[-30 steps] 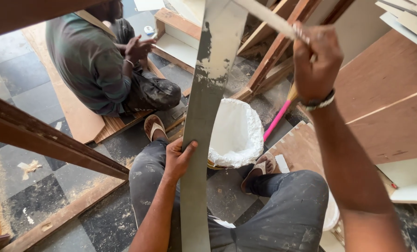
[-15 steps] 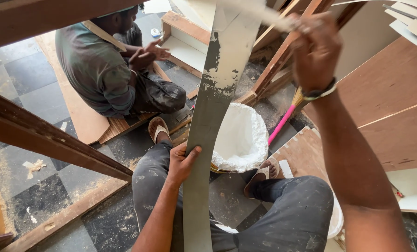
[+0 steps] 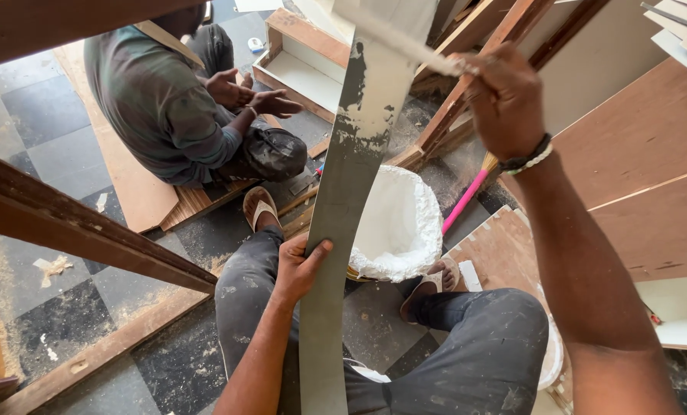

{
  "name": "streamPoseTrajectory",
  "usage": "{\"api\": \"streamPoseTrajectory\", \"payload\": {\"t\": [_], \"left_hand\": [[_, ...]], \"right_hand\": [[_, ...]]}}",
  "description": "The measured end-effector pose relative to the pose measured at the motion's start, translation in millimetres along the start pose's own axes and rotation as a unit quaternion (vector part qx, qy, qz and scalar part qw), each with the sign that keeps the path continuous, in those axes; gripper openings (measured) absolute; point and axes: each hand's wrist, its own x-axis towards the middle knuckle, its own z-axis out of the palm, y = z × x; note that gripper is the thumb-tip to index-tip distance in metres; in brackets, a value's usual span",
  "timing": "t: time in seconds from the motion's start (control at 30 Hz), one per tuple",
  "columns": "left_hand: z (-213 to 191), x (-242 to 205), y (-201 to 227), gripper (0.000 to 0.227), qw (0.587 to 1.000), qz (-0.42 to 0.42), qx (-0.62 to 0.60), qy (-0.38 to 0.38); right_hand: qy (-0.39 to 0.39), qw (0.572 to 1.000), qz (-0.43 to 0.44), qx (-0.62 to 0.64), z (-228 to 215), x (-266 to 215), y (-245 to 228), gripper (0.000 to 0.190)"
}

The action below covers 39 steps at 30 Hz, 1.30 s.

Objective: Applying wood filler or adhesive to a grey strip using a small wooden stick applicator.

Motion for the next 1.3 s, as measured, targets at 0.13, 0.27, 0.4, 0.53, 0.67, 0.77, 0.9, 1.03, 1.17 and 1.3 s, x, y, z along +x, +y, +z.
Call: {"api": "streamPoseTrajectory", "payload": {"t": [0.13,0.27,0.4,0.53,0.67,0.77,0.9,1.03,1.17,1.3], "left_hand": [[6,0,11,0.018,1.000,-0.013,-0.016,-0.004],[6,0,8,0.018,1.000,-0.001,-0.021,-0.014],[10,2,13,0.019,0.999,0.018,-0.037,-0.030],[25,6,34,0.020,0.999,0.035,-0.027,-0.029],[37,8,53,0.020,0.999,0.013,-0.050,0.009],[40,4,59,0.020,0.999,0.019,-0.031,0.008],[46,-6,58,0.020,0.998,0.024,-0.061,0.001],[48,-11,65,0.019,0.999,0.019,-0.039,0.009],[49,-13,68,0.020,0.998,0.039,-0.038,0.009],[45,-13,71,0.019,0.998,0.044,-0.039,-0.001]], "right_hand": [[-0.020,0.999,-0.016,0.035,18,-12,2,0.020],[-0.041,0.994,-0.003,0.106,32,-23,-9,0.020],[0.046,0.993,-0.034,0.108,69,-51,0,0.015],[0.054,0.993,0.038,0.103,71,-106,-26,0.013],[0.021,0.996,0.037,0.080,49,-147,-42,0.010],[0.001,0.994,0.038,0.103,19,-160,-40,0.018],[0.081,0.995,0.038,0.051,-18,-149,-22,0.014],[0.109,0.991,0.066,0.041,-42,-64,-35,0.022],[0.097,0.994,0.046,0.030,-45,-22,-32,0.022],[0.042,0.995,0.077,0.052,-45,-2,-44,0.022]]}}
